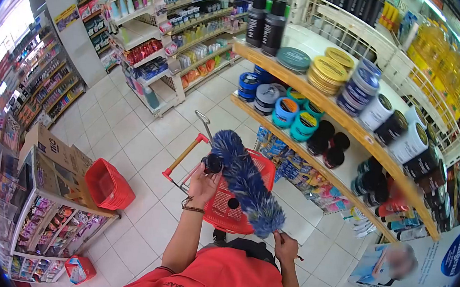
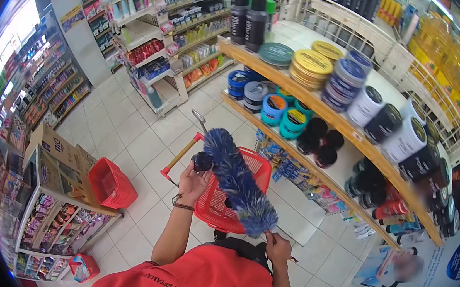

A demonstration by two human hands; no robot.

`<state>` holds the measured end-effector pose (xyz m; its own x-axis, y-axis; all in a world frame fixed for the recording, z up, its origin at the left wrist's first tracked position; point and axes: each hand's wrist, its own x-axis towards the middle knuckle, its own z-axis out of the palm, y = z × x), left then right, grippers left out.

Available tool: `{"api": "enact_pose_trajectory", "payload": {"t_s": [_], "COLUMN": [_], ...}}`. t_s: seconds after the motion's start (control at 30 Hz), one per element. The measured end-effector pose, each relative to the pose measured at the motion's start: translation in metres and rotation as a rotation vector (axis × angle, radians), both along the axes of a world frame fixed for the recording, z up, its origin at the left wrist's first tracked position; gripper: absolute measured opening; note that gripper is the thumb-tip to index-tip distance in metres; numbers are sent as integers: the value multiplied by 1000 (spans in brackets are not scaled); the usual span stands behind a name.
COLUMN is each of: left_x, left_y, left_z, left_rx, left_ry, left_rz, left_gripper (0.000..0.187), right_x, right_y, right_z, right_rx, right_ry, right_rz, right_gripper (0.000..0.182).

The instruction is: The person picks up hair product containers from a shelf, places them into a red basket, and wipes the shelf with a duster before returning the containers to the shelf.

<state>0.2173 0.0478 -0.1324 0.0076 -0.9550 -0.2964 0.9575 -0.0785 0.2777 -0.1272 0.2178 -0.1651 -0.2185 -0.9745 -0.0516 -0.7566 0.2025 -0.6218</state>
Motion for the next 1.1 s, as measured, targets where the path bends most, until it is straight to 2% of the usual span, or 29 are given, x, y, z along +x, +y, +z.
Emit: {"api": "enact_pose_trajectory", "payload": {"t_s": [0.1, 0.17, 0.2, 0.27, 0.3, 0.4, 0.43, 0.5, 0.57, 0.63, 0.67, 0.77, 0.8, 0.83, 0.9, 0.93, 1.0, 1.1], "left_x": [30, 42, 42, 36, 37, 44, 46, 48, 37, 31, 34, 38, 33, 32, 31, 28, 27, 27], "left_y": [-13, -13, -10, -10, -16, -30, -30, -32, -33, -31, -35, -47, -45, -46, -51, -43, -38, -38], "left_z": [-21, -31, -18, 11, 6, -15, -17, -14, -6, 6, 5, -10, 9, 6, 0, 23, 35, 40], "left_rx": [-26, -45, -82, -140, -141, -56, -54, -127, -152, -342, -346, -132, -8, -9, -225, -219, -266, -322], "left_ry": [-15, -32, -56, -67, -56, -103, -102, -75, -99, -37, -43, -334, -469, -473, -902, -891, -886, -946], "left_rz": [-20, -59, -62, -45, -48, -49, -60, -205, -181, -204, -212, -313, -265, -277, -196, -213, -224, -208], "left_gripper": [34, 35, 34, 34, 34, 37, 37, 37, 40, 43, 43, 47, 49, 49, 59, 73, 76, 82], "right_x": [12, 20, 22, 23, 22, 25, 27, 32, 36, 34, 34, 36, 38, 40, 44, 42, 43, 41], "right_y": [3, 7, 8, 8, 11, 27, 29, 26, 22, 23, 24, 39, 38, 38, 33, 33, 35, 48], "right_z": [-5, -9, -8, -7, -7, -5, 1, 10, 4, 2, 0, -7, -2, 3, 8, 6, 7, -3], "right_rx": [4, 25, 28, 12, 11, -96, -94, -47, -14, 20, 8, -1, -37, -74, -55, 40, 161, 42], "right_ry": [-29, -80, -67, 178, 189, -35, -33, 40, 80, 121, 126, 20, -30, -80, -141, -43, 119, 74], "right_rz": [98, 22, 19, -64, -68, -92, -102, 8, -76, -146, -190, -272, -188, -104, -128, -168, -255, -297], "right_gripper": [40, 37, 37, 33, 33, 33, 33, 35, 35, 36, 37, 37, 36, 35, 37, 40, 47, 47]}}
